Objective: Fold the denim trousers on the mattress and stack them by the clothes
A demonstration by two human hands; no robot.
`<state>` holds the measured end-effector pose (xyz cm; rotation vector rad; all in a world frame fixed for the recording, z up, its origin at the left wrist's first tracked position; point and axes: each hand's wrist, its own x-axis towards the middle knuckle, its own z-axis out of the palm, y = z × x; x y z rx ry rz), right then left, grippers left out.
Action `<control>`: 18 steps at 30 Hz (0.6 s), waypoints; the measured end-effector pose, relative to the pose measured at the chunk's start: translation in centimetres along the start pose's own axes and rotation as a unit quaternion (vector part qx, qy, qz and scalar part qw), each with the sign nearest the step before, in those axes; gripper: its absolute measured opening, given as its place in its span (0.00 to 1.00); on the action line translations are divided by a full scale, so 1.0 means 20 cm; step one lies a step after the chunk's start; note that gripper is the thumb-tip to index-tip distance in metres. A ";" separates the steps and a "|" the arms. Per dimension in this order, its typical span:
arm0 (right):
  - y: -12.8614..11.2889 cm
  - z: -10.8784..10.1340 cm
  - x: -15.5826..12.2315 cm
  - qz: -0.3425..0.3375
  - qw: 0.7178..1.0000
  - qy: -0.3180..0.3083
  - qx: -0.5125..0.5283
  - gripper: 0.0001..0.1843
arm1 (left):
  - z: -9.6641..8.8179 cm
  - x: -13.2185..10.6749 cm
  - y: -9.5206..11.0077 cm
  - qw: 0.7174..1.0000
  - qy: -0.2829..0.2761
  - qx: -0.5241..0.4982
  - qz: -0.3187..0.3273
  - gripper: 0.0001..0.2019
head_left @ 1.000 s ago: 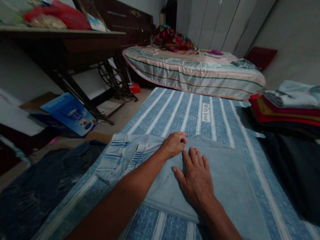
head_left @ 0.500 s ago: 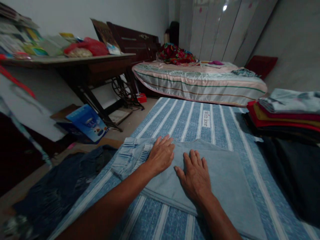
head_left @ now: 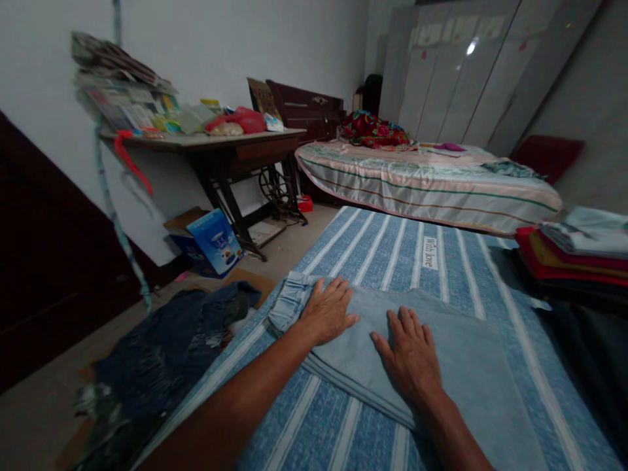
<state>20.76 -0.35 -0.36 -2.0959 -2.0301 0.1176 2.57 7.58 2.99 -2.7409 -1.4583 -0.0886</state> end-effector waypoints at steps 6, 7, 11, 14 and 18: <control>0.00 0.01 0.00 0.000 1.000 -0.001 -0.010 0.35 | -0.02 -0.01 0.01 0.999 0.034 -0.015 0.008 0.24; 0.00 0.01 0.00 -0.001 1.000 -0.002 -0.013 0.35 | -0.04 -0.03 0.00 0.999 0.048 -0.019 0.009 0.22; 0.00 0.01 0.00 0.003 1.000 -0.007 -0.022 0.35 | -0.12 -0.12 -0.06 0.993 0.099 -0.046 -0.035 0.18; 0.00 -0.01 0.01 0.012 0.999 -0.021 -0.021 0.34 | -0.16 -0.22 -0.17 0.982 0.127 -0.077 -0.115 0.20; -0.06 -0.05 0.05 0.010 1.000 -0.023 -0.004 0.31 | -0.17 -0.32 -0.31 0.955 0.128 -0.177 -0.202 0.23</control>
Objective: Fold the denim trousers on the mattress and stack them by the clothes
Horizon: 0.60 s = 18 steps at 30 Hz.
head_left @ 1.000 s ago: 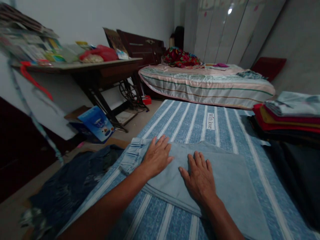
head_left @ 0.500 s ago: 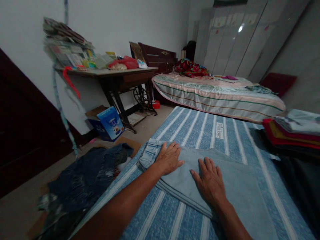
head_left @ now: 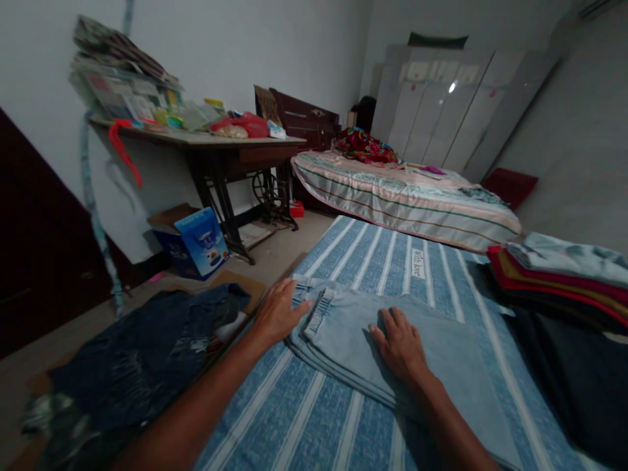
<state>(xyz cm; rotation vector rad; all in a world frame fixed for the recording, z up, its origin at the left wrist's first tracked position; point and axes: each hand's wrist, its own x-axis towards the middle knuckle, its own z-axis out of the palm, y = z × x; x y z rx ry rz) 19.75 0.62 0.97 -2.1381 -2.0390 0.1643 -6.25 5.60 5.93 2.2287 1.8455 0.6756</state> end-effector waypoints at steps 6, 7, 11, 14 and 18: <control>-0.19 0.00 0.11 -0.049 0.999 0.008 0.020 0.29 | -0.02 -0.01 -0.09 0.972 -0.043 -0.189 -0.134 0.25; -0.21 0.01 0.13 -0.052 0.998 0.007 0.022 0.29 | -0.03 -0.01 -0.09 0.961 -0.035 -0.221 -0.163 0.27; -0.23 0.06 0.16 -0.057 0.998 0.005 0.027 0.30 | -0.05 -0.01 -0.07 0.888 -0.049 -0.346 -0.299 0.37; -0.21 0.09 0.17 -0.052 0.998 -0.002 0.028 0.31 | -0.08 -0.01 -0.05 0.846 -0.067 -0.399 -0.347 0.38; -0.21 0.09 0.17 -0.049 0.998 -0.007 0.039 0.32 | -0.09 0.00 -0.04 0.836 -0.100 -0.415 -0.343 0.26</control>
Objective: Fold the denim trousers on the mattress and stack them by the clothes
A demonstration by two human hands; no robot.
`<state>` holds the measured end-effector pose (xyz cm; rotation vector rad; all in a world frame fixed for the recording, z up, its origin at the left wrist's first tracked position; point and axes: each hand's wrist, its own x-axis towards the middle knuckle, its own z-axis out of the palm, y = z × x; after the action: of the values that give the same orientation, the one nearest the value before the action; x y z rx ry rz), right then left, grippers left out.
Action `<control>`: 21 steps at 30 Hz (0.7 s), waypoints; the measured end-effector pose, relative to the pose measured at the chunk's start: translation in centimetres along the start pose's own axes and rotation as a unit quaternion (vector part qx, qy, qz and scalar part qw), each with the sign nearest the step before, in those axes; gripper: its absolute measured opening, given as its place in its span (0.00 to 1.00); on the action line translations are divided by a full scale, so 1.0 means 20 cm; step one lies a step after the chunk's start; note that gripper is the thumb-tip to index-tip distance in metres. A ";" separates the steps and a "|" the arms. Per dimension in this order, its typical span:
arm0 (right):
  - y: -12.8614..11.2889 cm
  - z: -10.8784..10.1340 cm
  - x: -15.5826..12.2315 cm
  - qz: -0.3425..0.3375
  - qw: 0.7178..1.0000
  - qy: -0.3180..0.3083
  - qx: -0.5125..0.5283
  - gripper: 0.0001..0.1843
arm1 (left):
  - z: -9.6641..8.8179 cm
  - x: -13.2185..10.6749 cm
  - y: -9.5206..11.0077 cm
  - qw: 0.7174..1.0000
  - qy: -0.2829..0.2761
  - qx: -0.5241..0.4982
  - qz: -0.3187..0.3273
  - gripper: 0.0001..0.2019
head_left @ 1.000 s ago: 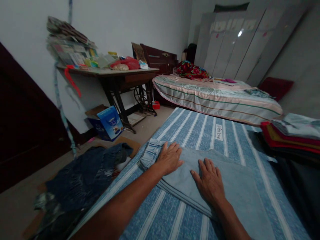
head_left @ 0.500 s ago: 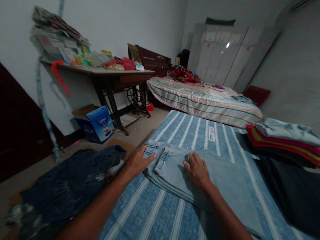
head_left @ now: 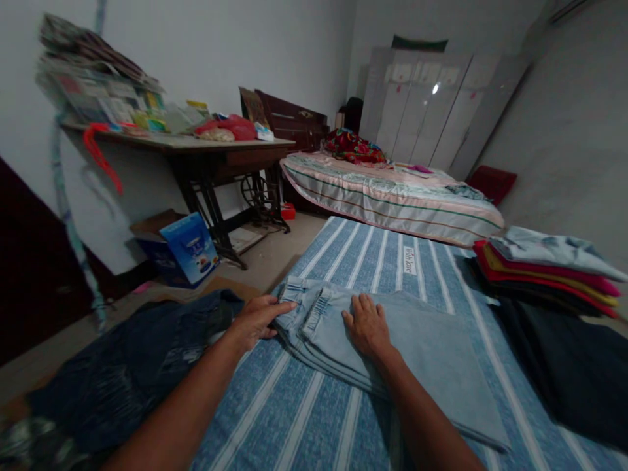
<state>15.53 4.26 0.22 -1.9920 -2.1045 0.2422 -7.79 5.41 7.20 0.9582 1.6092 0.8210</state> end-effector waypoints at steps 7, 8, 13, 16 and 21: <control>-0.01 -0.02 -0.01 -0.008 1.000 0.011 0.017 0.32 | 0.02 0.00 0.00 0.997 -0.052 -0.052 -0.020 0.22; -0.01 -0.02 -0.01 -0.009 1.000 0.015 0.017 0.32 | 0.02 0.00 -0.01 0.995 -0.058 -0.074 -0.020 0.22; -0.01 -0.01 0.00 -0.007 1.000 0.024 0.018 0.31 | 0.08 -0.07 -0.08 0.971 -0.025 -0.236 0.015 0.19; -0.01 -0.01 0.00 -0.006 0.999 0.024 0.022 0.31 | 0.18 -0.12 -0.13 0.944 -0.012 -0.323 0.061 0.16; -0.01 -0.02 0.00 -0.005 0.999 0.029 0.028 0.31 | 0.34 -0.17 -0.17 0.931 0.038 -0.333 0.142 0.22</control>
<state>15.38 4.24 0.68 -1.9325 -2.0481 0.2360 -1.26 1.21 4.08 0.6660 1.1253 1.4997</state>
